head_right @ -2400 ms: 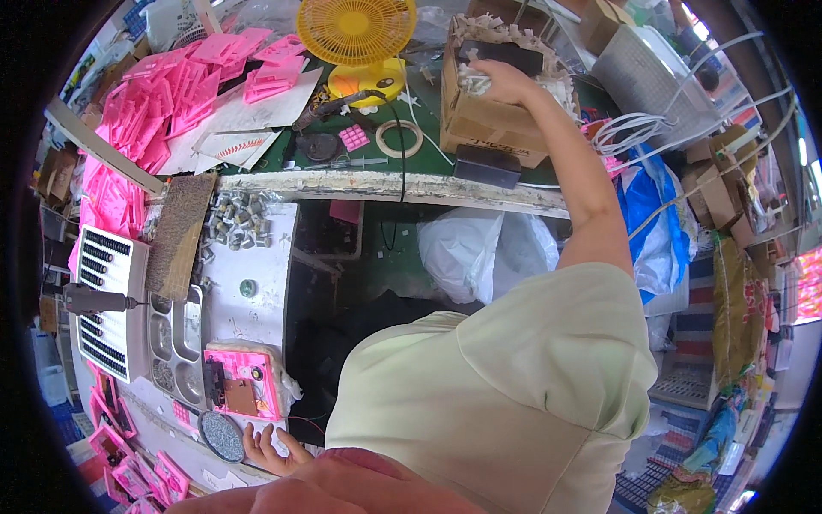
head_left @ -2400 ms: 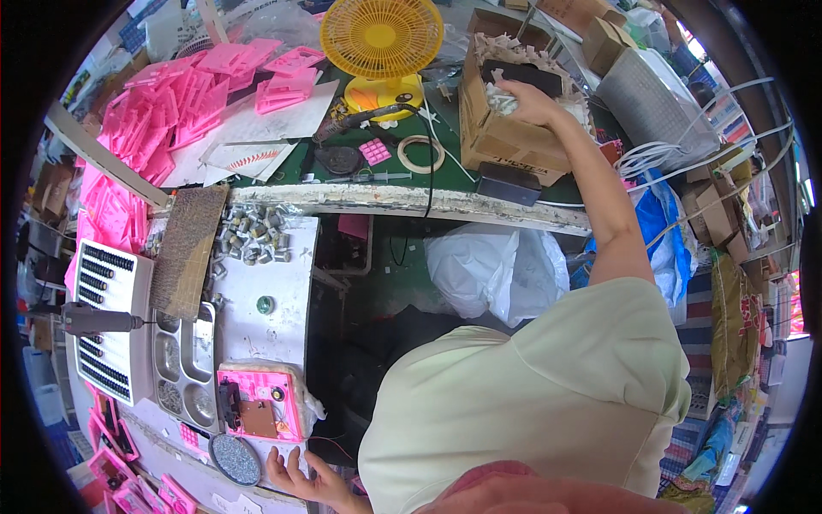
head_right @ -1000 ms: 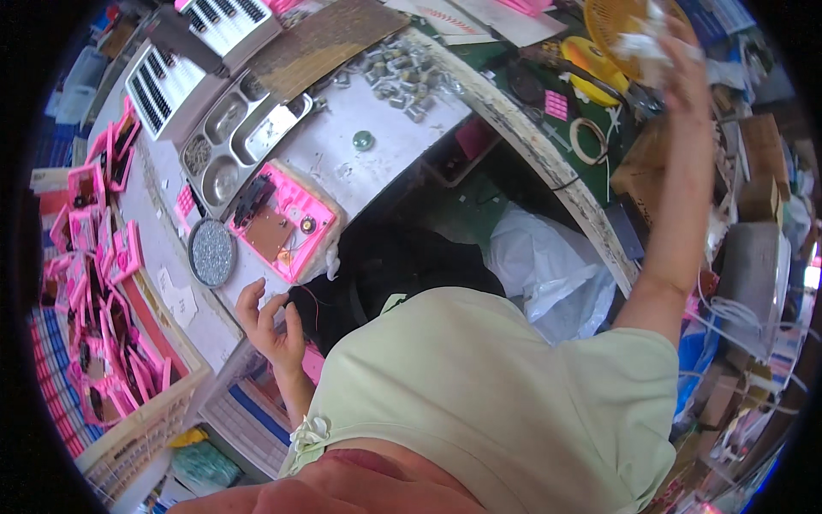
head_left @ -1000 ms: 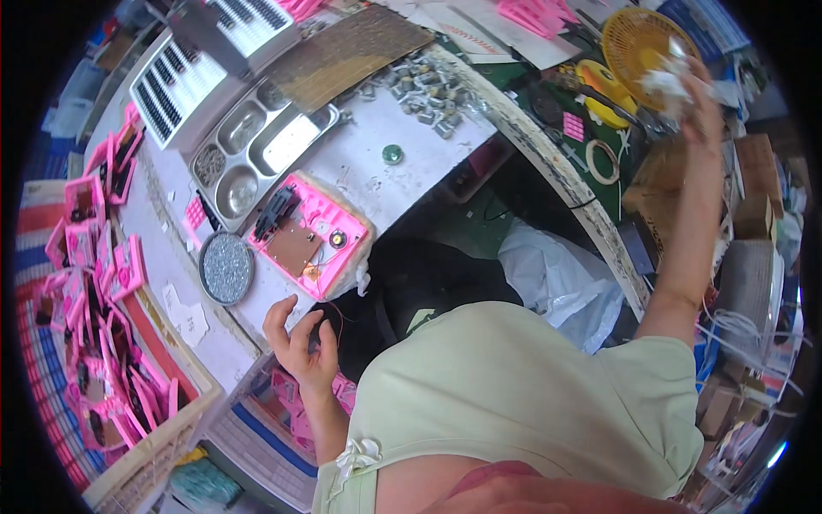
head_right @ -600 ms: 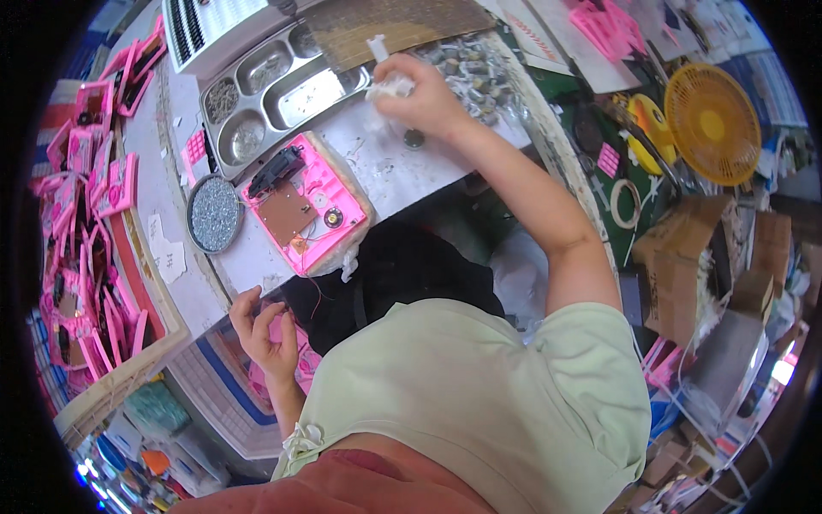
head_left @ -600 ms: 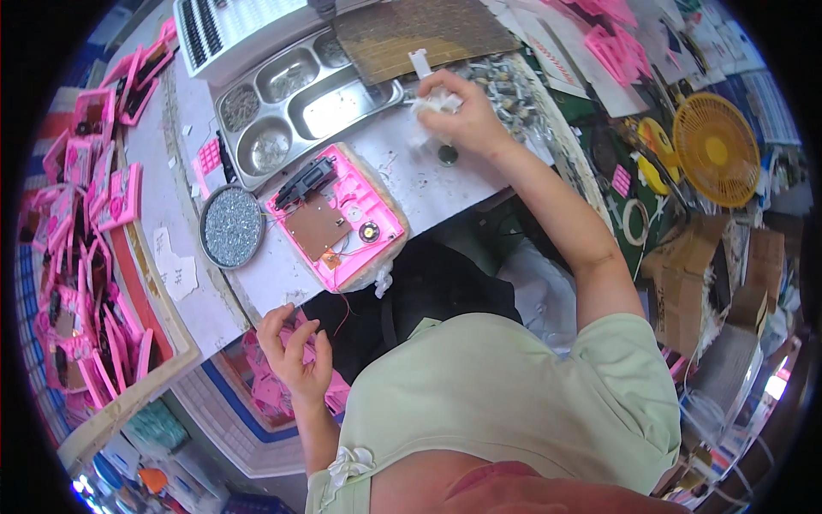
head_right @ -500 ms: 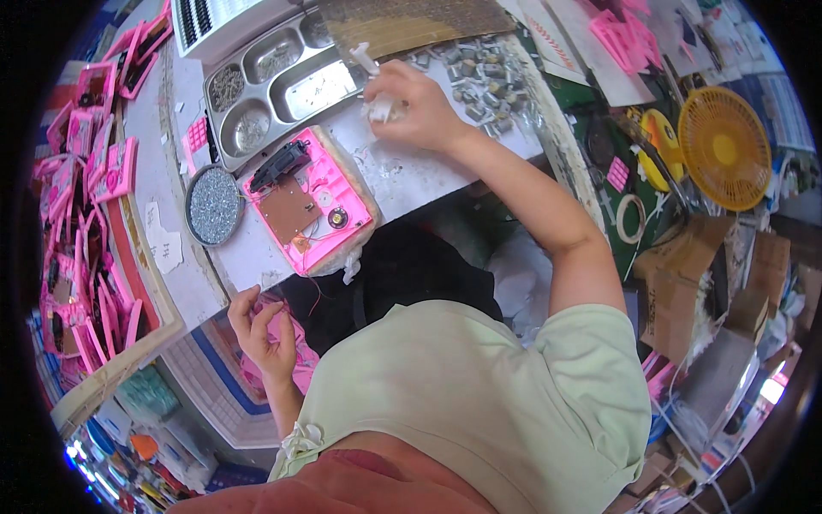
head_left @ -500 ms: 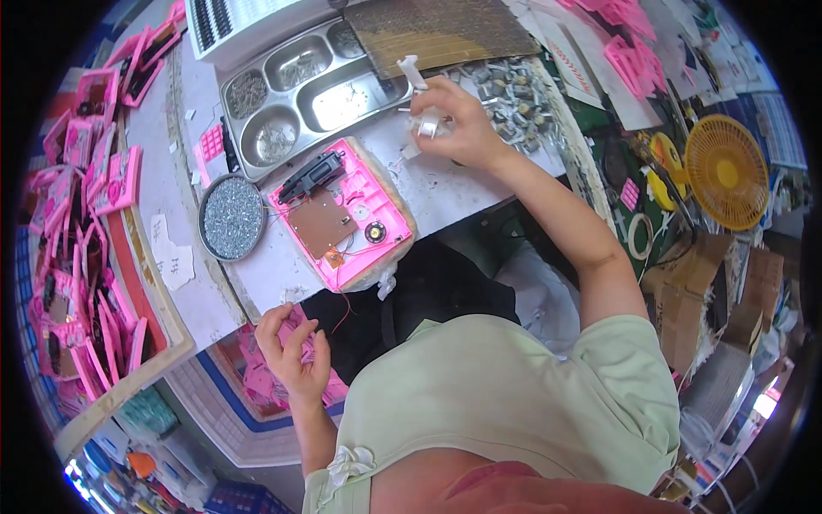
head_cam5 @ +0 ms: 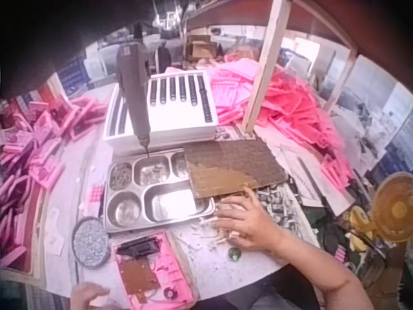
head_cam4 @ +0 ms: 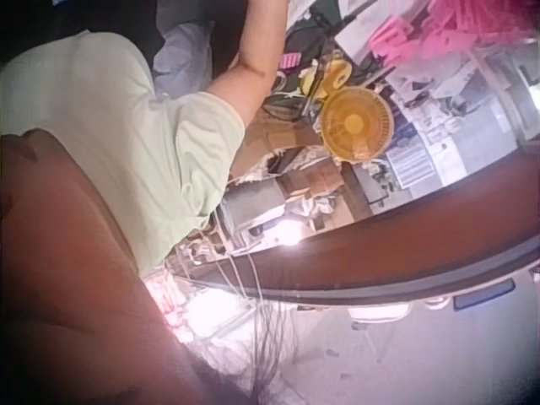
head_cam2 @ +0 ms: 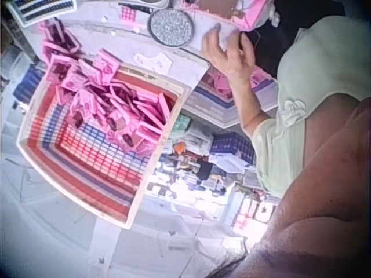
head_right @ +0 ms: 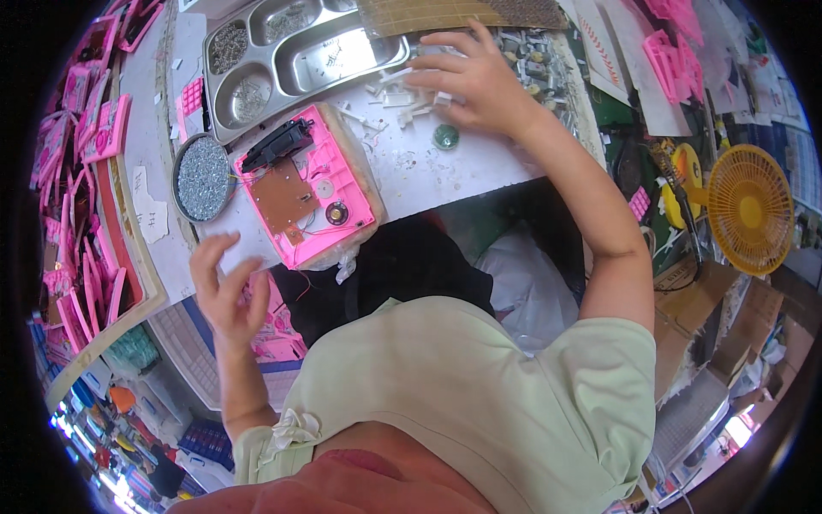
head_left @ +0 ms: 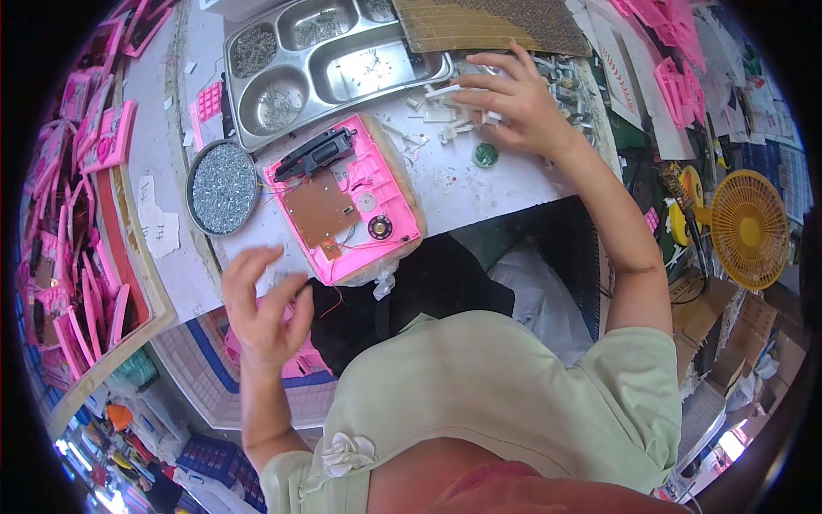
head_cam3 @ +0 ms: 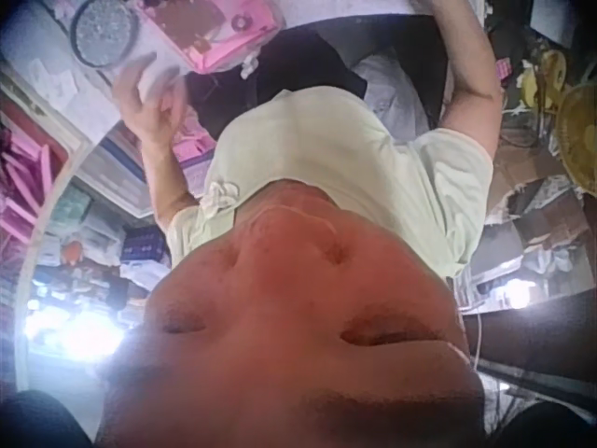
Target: Soldering wires and assembling the internal components of a pink toy device at a factory workbench.
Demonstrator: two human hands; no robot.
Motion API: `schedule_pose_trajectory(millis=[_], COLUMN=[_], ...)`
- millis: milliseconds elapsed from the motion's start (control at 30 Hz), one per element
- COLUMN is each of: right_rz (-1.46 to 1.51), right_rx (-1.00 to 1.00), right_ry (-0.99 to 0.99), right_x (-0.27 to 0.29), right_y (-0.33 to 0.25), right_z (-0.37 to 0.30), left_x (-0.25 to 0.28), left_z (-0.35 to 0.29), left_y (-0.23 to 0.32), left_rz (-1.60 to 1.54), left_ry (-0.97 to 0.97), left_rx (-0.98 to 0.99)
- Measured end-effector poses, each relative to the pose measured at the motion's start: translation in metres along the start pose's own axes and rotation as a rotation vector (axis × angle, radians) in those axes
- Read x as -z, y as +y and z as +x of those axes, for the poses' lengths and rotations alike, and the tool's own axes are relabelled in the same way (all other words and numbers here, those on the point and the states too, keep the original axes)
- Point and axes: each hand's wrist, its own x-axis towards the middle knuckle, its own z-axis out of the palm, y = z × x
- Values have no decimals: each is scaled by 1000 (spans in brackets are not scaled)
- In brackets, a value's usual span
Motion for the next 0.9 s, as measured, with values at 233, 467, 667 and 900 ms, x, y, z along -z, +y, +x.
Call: schedule_pose_trajectory(millis=[233,467,667,900], right_rz=[182,842,992,1326], right_rx=[-123,-610,-556,-433], right_ry=[130,216,138,161], right_x=[13,38,47,6], right_y=[-4,-43,-60,-142], right_z=[6,-7,-12,51], left_x=[-50,-136,-102,-55], left_z=[150,229,212,66], left_y=[-63,-99,-96,29], left_rz=[-67,242,-113,-1558], left_ry=[-57,-612,-150,-351], left_rx=[-105,-262,-64,882])
